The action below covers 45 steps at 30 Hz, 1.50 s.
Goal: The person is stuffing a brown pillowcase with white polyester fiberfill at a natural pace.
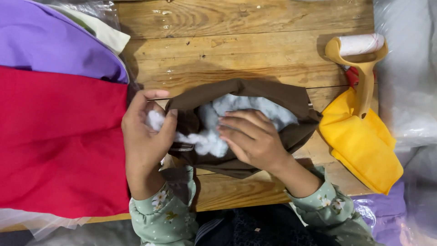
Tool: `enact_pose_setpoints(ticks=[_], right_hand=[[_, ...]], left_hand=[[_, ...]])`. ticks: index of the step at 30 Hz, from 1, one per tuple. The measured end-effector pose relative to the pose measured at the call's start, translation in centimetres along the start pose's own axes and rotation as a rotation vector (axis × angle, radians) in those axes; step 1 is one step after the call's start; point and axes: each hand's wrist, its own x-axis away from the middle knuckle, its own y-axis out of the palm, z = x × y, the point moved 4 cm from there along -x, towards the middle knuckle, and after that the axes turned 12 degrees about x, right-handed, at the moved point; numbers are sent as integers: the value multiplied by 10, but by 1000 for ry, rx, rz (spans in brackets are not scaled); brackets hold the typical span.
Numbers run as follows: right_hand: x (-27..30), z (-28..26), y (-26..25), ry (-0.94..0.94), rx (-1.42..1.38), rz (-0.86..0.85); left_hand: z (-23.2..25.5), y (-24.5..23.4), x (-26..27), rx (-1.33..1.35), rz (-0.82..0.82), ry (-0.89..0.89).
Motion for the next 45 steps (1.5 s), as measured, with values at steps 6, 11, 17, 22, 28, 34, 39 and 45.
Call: enact_pose_setpoints(ticks=[6,11,17,22,28,34,39,45], right_hand=[[-11,31,-20,200,109,-151],[-9,39,-43,416,-168,-48],[9,43,-20,652,-829,-162],[28,55,-5,740,-748,-103],[5,52,-28,710,-770,-73],[6,56,-31,546,-743,-9],[14,63,-55,535,-426,192],[9,53,-56,329,-170,317]], left_hand=[[13,28,7,303,24,155],[18,88,24,462,-178,302],[5,101,30,547,-338,225],[9,101,20,411,-381,175],[-6,97,15,345,-197,73],[-4,92,16,293,-196,70],[12,80,12,342,-144,172],[15,70,9,407,-53,248]])
